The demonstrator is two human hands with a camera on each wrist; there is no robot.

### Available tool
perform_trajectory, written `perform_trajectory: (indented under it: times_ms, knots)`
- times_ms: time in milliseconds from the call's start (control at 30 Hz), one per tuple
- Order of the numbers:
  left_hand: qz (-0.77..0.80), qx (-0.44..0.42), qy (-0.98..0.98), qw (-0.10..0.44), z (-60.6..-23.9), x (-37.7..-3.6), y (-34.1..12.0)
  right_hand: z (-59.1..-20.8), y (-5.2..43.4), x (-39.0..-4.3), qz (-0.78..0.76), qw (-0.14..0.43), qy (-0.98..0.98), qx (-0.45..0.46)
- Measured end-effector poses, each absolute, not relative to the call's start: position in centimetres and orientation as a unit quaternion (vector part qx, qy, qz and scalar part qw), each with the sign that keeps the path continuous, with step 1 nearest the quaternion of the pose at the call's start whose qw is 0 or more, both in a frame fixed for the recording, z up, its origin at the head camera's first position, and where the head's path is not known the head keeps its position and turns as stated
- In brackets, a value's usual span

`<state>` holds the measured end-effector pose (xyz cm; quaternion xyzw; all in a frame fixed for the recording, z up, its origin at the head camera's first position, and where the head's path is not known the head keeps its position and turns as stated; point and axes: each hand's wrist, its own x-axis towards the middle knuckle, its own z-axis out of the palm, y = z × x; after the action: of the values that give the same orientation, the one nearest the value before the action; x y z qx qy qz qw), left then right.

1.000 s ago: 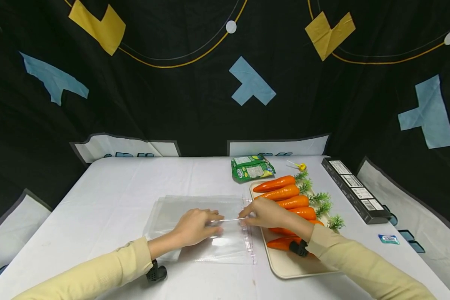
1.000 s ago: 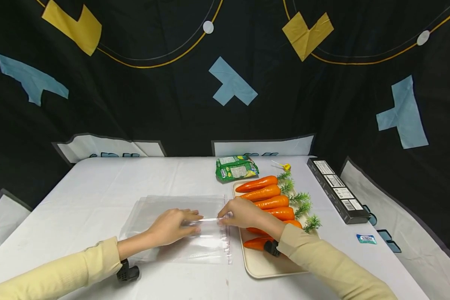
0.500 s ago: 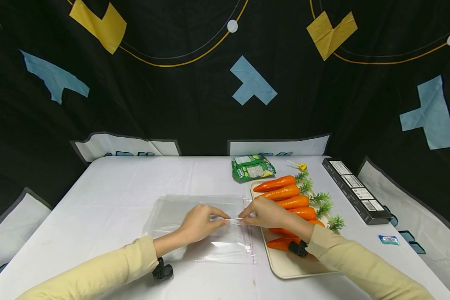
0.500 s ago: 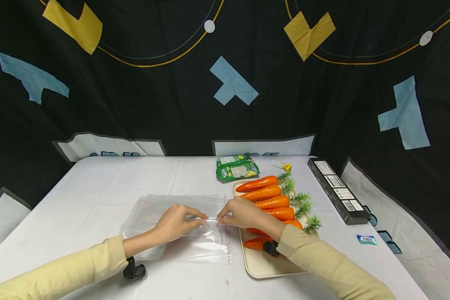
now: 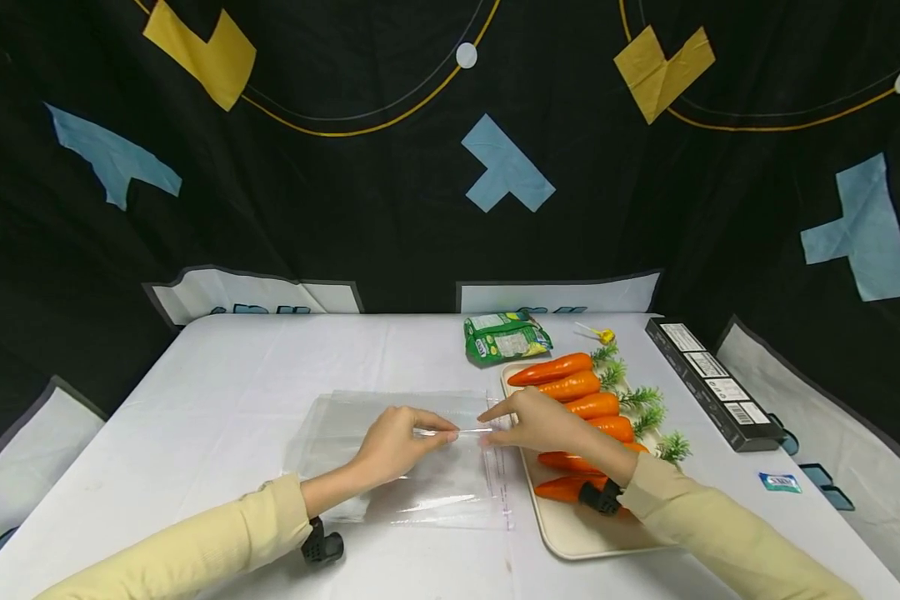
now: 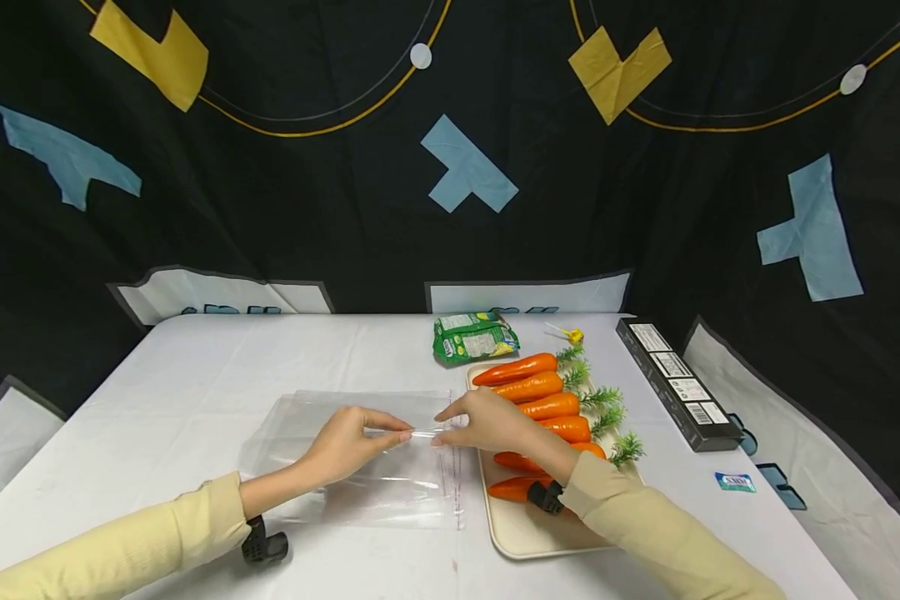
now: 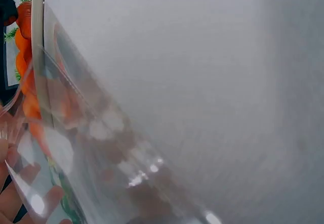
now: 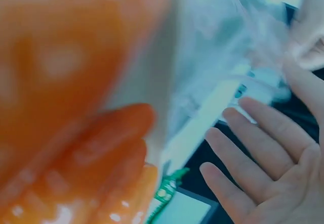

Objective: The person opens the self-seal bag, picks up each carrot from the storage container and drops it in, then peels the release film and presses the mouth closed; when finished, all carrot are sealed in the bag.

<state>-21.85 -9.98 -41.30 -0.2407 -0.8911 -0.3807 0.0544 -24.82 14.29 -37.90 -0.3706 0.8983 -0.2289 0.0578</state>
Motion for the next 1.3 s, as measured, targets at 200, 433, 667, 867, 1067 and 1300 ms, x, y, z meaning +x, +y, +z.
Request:
perform_trajectory:
  times_ms: [200,433,667,867,1067,1300]
  knots:
    - [-0.383,-0.225,-0.893,0.076,-41.2,-21.8,-9.9,-37.0,14.5,-24.8,-0.242,0.039,0.906,-0.345]
    - [-0.384,-0.215,-0.891,0.108,-40.8,-21.7,-9.6,-37.7,14.4,-24.9,-0.317,0.111,0.894,-0.296]
    - [-0.391,-0.211,-0.888,0.119,-40.6,-21.4,-9.4,-38.2,13.8,-25.1,-0.394,0.128,0.869,-0.269]
    - [-0.407,-0.206,-0.881,0.124,-40.3,-21.5,-9.4,-38.3,13.7,-25.3,-0.402,0.13,0.87,-0.254]
    - [-0.428,-0.204,-0.87,0.136,-39.7,-21.4,-9.6,-38.6,13.9,-25.5,-0.403,0.147,0.873,-0.231]
    - [-0.447,-0.21,-0.857,0.147,-38.8,-21.1,-9.7,-38.1,14.3,-25.5,-0.317,0.096,0.907,-0.259]
